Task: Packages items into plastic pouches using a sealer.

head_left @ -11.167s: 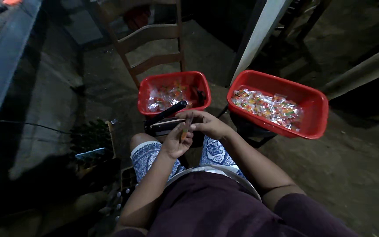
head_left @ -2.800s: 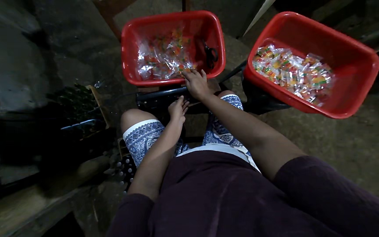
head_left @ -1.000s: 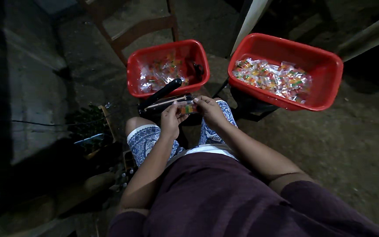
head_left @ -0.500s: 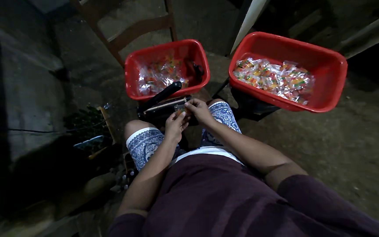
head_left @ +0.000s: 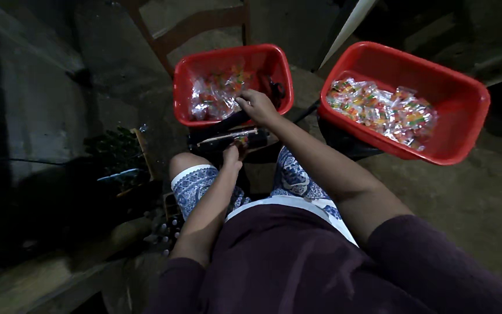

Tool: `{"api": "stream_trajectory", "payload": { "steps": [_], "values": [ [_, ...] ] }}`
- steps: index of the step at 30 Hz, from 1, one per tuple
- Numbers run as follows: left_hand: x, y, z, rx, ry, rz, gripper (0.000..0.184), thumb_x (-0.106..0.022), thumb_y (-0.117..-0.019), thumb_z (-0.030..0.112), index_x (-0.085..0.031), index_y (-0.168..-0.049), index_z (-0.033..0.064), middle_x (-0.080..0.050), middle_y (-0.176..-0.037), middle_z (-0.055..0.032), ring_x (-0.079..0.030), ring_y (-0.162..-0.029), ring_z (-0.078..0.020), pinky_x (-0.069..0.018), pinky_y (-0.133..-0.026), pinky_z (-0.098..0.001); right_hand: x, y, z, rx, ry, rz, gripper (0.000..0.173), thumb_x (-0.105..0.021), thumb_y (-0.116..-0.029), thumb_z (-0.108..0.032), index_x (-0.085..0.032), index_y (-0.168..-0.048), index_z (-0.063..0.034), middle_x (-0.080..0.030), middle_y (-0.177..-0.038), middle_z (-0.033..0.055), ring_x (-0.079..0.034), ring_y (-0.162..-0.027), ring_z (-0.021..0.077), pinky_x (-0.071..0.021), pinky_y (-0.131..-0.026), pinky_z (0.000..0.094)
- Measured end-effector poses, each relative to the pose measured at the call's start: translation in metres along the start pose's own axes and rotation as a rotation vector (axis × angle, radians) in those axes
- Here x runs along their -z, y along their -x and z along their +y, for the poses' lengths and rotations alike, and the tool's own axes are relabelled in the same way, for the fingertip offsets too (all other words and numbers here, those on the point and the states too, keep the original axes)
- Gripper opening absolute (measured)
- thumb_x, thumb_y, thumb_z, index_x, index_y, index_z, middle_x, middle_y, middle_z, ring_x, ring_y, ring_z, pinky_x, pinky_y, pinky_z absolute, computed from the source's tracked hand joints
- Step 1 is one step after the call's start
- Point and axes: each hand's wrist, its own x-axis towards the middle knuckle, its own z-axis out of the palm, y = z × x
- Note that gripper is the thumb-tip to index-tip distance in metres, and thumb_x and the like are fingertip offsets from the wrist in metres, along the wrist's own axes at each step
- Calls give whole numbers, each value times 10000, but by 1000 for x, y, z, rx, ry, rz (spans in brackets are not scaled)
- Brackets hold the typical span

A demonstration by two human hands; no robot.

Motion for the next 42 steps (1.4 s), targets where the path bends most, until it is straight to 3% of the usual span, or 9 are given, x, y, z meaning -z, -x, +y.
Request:
{"api": "stream_trajectory", "payload": {
  "steps": [2,4,6,9,14,20,25,42],
  "values": [
    [0,-2,1,2,-47,-6,214,-533,-1058,150,-588,-1204,3,-630,-966,-104,-632,-794,-185,-575,-742,-349,-5,-11,0,-81,147,-140,457,-401,-1098,-406,-688,-1306,-116,-661,-1330,165,-585,-1286,362,-379,-1069,661],
    [0,-3,1,-2,-87,8,231,-541,-1058,164,-595,-1195,-14,-645,-971,-118,-636,-795,-185,-567,-731,-340,-15,-16,8,-139,260,-243,501,-380,-1098,-440,-649,-1382,-126,-593,-1447,150,-463,-1422,361,-248,-1142,705],
    [2,-6,0,0,-87,5,246,-532,-1057,150,-585,-1210,-36,-650,-1001,-142,-647,-804,-188,-573,-718,-330,-31,-14,24,-133,295,-238,502,-348,-1112,-398,-592,-1448,-115,-542,-1511,142,-370,-1491,369,-155,-1172,734],
    [2,-9,0,11,-46,-22,216,-536,-1041,117,-584,-1181,-40,-655,-1012,-132,-661,-792,-167,-580,-706,-299,-47,-6,42,-121,284,-181,482,-314,-1126,-339,-529,-1508,-138,-511,-1547,117,-321,-1520,368,-85,-1184,748],
    [0,-6,3,26,-45,-10,219,-538,-1038,107,-546,-1204,-35,-624,-1045,-130,-646,-855,-166,-565,-755,-299,-53,-7,51,-116,256,-156,471,-330,-1123,-308,-519,-1509,-114,-512,-1540,129,-344,-1507,364,-71,-1173,762],
    [-1,-6,4,36,-55,7,200,-545,-1035,104,-547,-1190,-22,-633,-1015,-121,-655,-831,-154,-566,-736,-283,-55,-8,52,-117,257,-142,464,-336,-1124,-300,-541,-1489,-100,-527,-1527,130,-349,-1507,354,-66,-1181,749],
    [-2,-5,3,51,-71,14,248,-546,-1045,130,-542,-1243,-19,-628,-1071,-127,-654,-881,-160,-563,-767,-290,-67,-6,64,-102,301,-50,454,-338,-1118,-295,-548,-1491,-142,-532,-1528,103,-349,-1511,346,-51,-1180,756],
    [-1,-7,-2,16,-58,-14,334,-568,-1058,219,-538,-1289,-21,-644,-1125,-137,-671,-919,-168,-570,-792,-306,-69,-3,68,-101,276,-40,444,-348,-1115,-295,-544,-1498,-186,-540,-1526,77,-356,-1510,322,-60,-1202,722]
  ]
}}
